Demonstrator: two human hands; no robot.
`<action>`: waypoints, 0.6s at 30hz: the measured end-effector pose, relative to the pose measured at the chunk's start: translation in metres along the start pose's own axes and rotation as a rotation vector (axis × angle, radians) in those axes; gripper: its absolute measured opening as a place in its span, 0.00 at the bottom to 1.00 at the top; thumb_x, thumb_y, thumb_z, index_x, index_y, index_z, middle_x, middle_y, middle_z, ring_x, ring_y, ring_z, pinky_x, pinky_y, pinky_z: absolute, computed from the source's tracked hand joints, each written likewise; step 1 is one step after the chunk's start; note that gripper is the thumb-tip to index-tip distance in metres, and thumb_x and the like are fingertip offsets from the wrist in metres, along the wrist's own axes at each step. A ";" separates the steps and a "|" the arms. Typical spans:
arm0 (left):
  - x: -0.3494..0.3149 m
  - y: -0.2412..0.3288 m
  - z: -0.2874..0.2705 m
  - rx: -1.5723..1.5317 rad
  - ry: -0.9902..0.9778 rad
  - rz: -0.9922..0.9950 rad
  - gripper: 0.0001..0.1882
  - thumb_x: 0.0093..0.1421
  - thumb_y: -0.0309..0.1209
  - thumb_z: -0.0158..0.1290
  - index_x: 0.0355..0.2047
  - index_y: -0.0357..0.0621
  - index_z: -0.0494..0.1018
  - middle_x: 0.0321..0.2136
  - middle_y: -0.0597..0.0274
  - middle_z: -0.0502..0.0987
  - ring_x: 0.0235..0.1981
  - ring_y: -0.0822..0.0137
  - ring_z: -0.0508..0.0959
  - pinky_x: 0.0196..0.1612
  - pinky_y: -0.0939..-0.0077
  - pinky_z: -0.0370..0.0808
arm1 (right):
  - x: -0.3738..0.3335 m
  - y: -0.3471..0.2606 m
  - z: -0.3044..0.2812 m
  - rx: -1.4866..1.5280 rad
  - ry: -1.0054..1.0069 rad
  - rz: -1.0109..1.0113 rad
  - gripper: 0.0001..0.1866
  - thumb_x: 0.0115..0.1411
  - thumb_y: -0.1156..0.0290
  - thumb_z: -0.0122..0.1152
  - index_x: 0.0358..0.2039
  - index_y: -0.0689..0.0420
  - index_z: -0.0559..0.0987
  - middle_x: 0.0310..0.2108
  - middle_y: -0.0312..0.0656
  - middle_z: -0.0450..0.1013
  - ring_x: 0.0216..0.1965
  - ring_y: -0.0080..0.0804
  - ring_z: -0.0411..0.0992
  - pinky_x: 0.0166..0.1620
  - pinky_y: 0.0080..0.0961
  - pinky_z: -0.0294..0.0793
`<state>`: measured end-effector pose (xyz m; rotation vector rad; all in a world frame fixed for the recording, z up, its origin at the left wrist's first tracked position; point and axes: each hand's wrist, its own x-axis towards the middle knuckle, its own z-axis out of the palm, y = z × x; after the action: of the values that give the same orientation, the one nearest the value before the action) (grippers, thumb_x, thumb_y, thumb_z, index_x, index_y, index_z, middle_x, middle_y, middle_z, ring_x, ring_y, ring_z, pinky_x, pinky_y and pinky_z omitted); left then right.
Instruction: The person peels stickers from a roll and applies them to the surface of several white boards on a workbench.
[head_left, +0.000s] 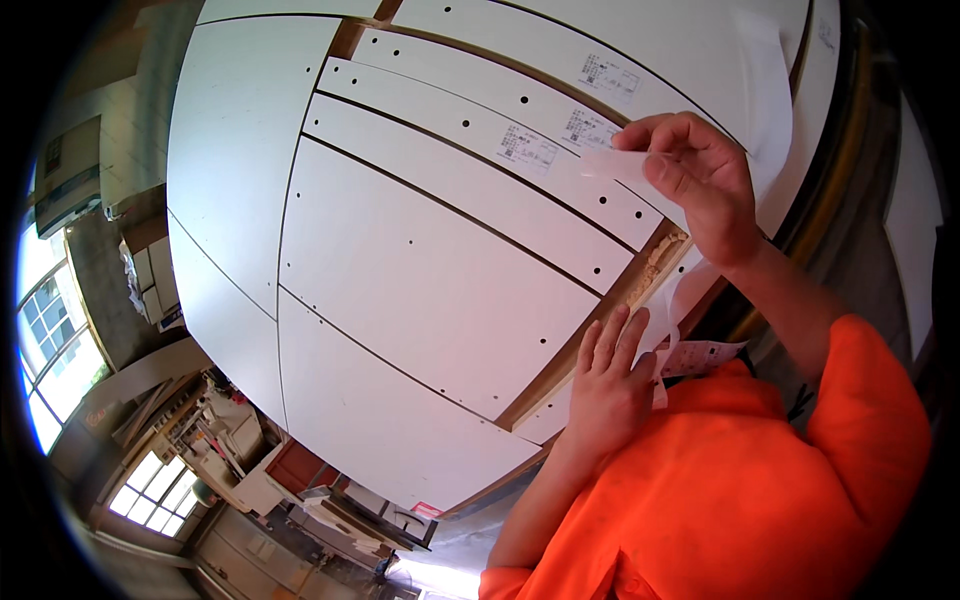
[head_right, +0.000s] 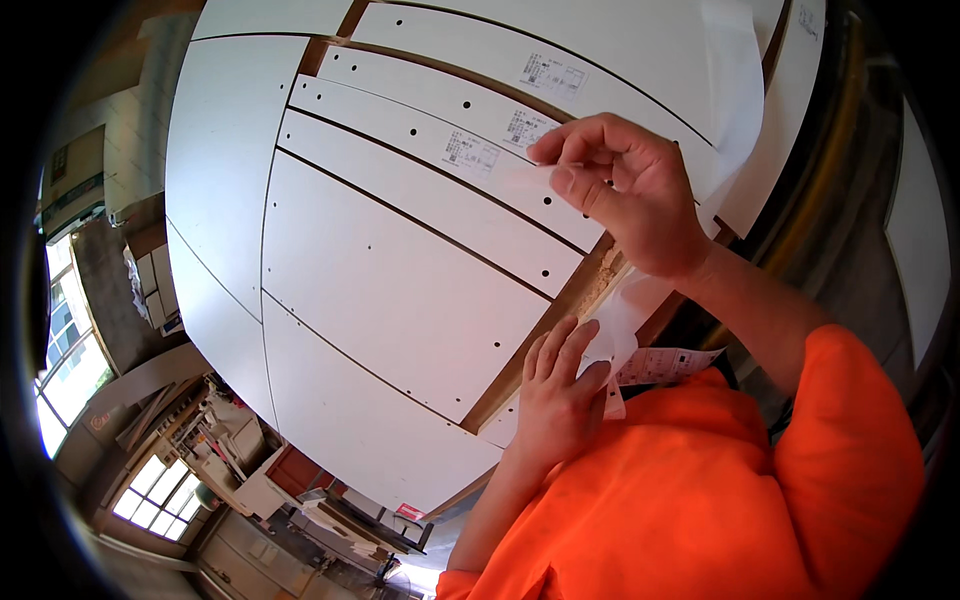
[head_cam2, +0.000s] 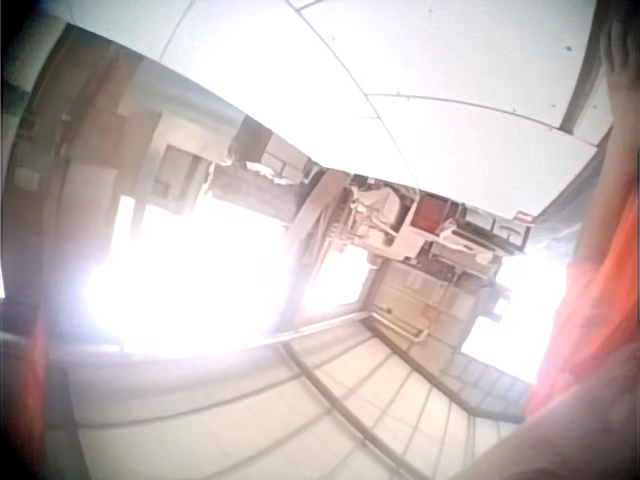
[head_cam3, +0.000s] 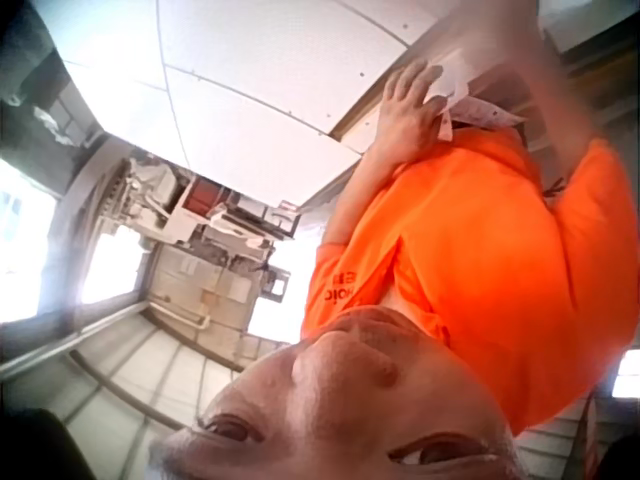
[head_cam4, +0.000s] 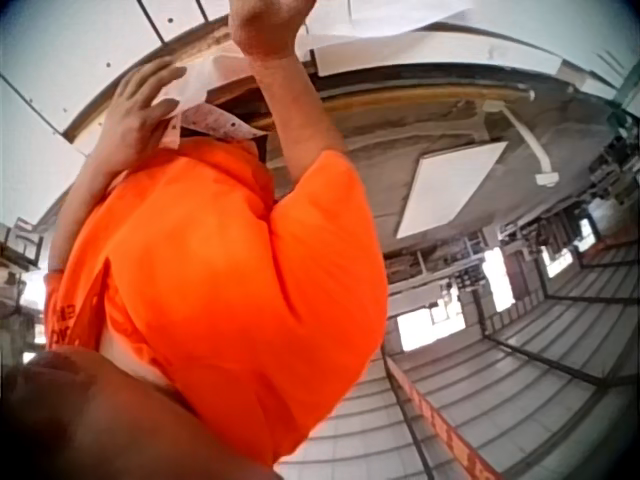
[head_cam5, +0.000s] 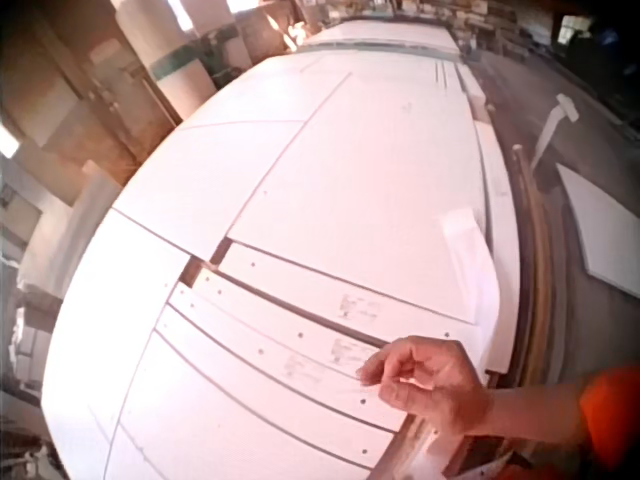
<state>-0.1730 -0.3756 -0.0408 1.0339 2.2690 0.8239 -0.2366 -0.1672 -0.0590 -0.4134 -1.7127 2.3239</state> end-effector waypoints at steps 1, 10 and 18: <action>0.004 0.000 -0.001 0.029 -0.022 0.002 0.07 0.45 0.24 0.55 0.28 0.43 0.73 0.56 0.54 0.65 0.60 0.50 0.61 0.58 0.51 0.59 | 0.006 0.003 -0.002 0.036 0.042 0.017 0.01 0.58 0.78 0.55 0.32 0.61 0.72 0.40 0.42 0.74 0.41 0.23 0.71 0.49 0.22 0.69; 0.017 -0.011 0.009 0.088 -0.057 -0.025 0.03 0.47 0.24 0.53 0.24 0.41 0.71 0.63 0.45 0.53 0.65 0.38 0.47 0.61 0.35 0.47 | 0.045 0.047 0.021 0.113 0.194 -0.045 0.04 0.60 0.76 0.55 0.35 0.61 0.73 0.37 0.38 0.74 0.38 0.18 0.69 0.42 0.17 0.69; 0.021 -0.012 0.006 0.097 -0.111 -0.057 0.03 0.48 0.25 0.53 0.25 0.40 0.71 0.63 0.41 0.53 0.65 0.36 0.47 0.60 0.33 0.48 | 0.051 0.064 0.023 0.085 0.168 -0.112 0.03 0.60 0.77 0.54 0.34 0.61 0.71 0.40 0.39 0.72 0.37 0.16 0.67 0.41 0.16 0.67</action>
<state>-0.1872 -0.3633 -0.0580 1.0269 2.2518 0.6228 -0.2929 -0.1886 -0.1181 -0.4693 -1.5148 2.2055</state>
